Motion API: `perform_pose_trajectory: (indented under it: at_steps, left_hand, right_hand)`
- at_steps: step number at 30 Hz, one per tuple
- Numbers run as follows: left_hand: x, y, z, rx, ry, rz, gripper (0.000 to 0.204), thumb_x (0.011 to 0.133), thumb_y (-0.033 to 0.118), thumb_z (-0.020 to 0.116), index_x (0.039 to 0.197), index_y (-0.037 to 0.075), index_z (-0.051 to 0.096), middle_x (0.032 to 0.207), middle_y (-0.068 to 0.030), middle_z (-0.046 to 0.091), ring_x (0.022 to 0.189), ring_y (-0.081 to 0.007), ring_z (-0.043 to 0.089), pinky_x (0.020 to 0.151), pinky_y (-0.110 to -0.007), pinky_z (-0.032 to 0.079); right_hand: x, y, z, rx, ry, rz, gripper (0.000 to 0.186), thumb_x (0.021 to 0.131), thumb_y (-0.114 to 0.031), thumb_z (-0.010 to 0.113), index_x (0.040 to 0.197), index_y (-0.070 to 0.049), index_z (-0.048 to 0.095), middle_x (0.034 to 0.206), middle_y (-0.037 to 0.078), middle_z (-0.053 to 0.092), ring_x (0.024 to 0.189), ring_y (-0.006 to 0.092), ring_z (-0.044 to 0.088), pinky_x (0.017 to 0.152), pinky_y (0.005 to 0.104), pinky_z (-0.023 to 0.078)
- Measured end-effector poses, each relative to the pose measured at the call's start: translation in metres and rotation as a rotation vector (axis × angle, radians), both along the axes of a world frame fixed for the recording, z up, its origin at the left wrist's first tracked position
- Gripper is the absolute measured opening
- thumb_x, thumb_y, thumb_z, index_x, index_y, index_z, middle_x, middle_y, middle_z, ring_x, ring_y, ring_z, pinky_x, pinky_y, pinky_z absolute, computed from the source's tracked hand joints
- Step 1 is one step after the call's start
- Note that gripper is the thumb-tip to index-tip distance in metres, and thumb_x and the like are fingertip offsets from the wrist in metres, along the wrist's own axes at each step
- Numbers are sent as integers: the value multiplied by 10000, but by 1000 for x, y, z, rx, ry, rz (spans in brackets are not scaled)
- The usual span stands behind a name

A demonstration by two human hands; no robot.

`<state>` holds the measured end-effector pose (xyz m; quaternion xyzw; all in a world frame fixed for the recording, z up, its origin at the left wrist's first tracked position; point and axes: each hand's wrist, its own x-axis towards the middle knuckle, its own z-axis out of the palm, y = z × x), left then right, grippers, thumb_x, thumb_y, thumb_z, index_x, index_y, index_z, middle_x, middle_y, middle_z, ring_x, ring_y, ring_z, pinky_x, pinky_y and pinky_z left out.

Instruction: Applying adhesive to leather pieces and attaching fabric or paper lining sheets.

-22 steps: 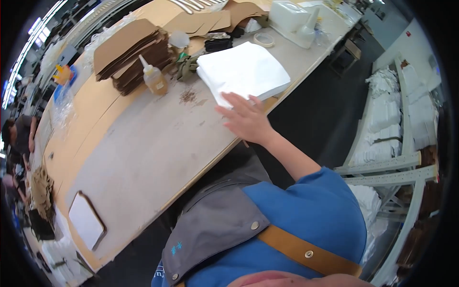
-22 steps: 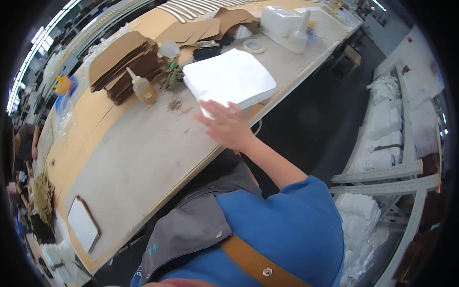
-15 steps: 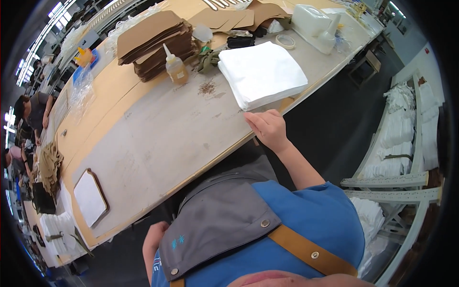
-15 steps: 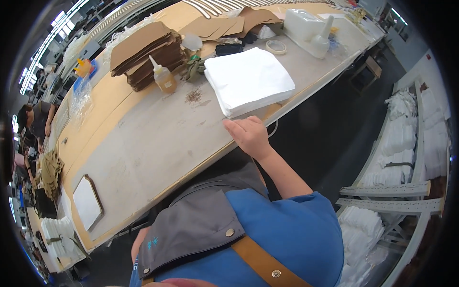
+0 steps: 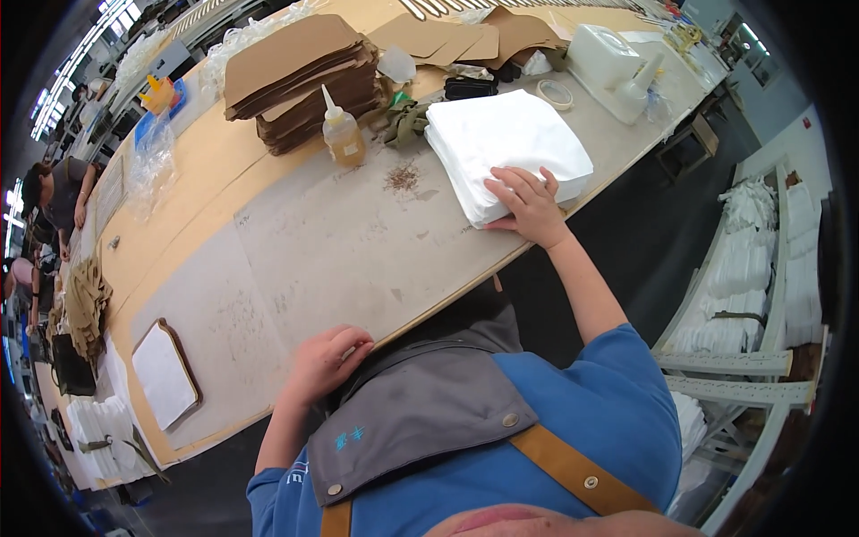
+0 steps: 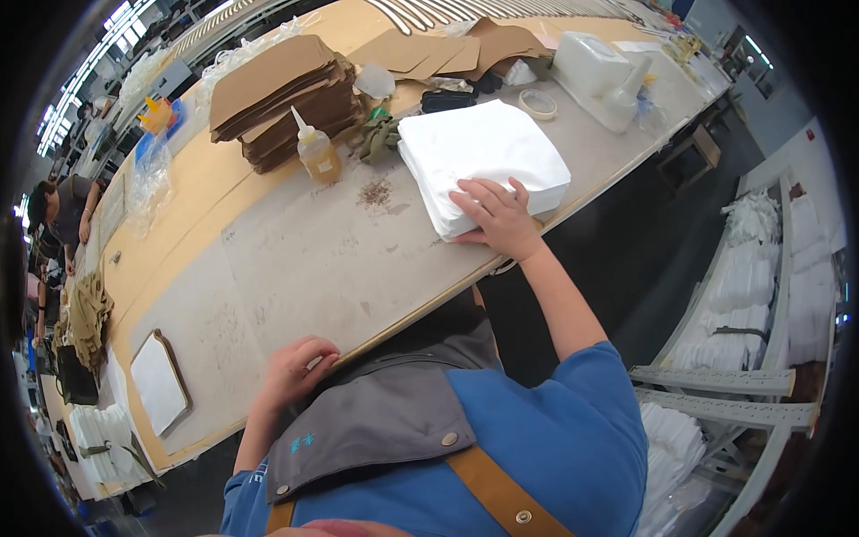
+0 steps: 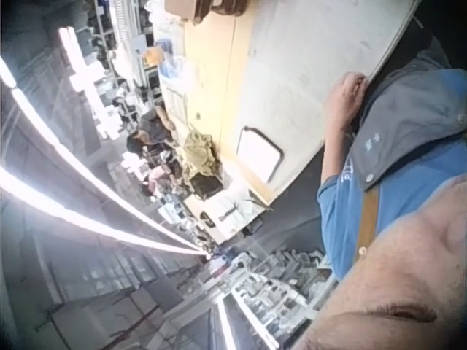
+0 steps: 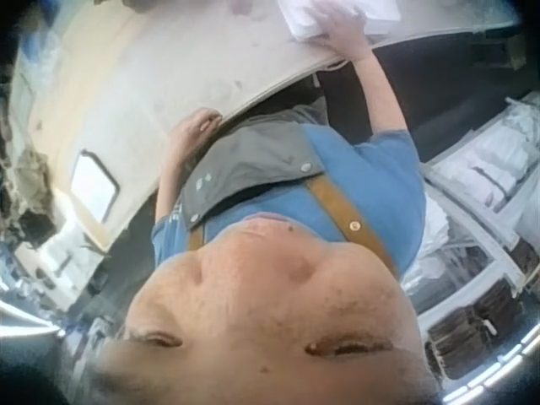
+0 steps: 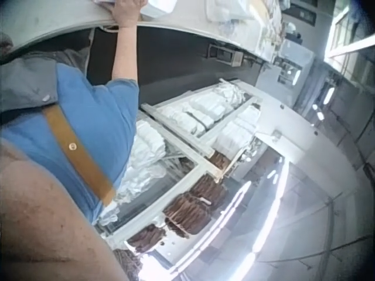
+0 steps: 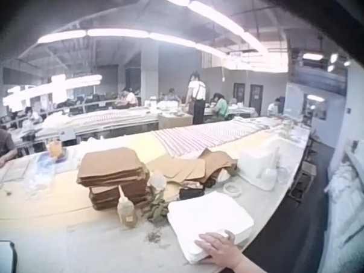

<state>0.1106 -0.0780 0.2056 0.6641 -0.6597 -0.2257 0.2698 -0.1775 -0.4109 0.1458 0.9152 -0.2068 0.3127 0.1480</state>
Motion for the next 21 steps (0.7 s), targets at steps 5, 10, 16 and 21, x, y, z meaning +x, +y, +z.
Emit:
perform_pose_trajectory:
  at_steps: [5,10,16,21]
  left_hand:
    - [2,-19,-7,8,12,-50,74,958,202,680,957,128,684,881,-61,692,782,-254,687,668,-365,535]
    - [10,-16,-11,68,72,-17,60,936,151,697,968,102,688,899,-78,695,797,-263,688,690,-357,539]
    - [3,-36,5,-171,179,40,236,863,82,770,1088,112,706,1188,-95,678,1124,-298,653,936,-395,539]
    - [-40,-92,5,-698,-217,-273,386,922,315,683,1292,208,662,1424,-49,586,1378,-250,515,1174,-488,343]
  right_hand:
    - [0,-34,7,43,19,62,724,722,-529,780,1366,-275,569,1403,-56,575,1301,119,518,1163,462,157]
    - [-4,-42,7,125,31,33,773,688,-510,813,1382,-279,564,1445,-60,546,1347,135,488,1170,462,155]
    - [32,50,29,512,-232,204,785,925,-657,589,1485,-117,481,1543,117,462,1437,314,401,1208,475,169]
    - [105,136,22,2141,-697,688,798,1019,-672,374,1582,-108,337,1589,125,403,1465,297,360,1218,449,212]
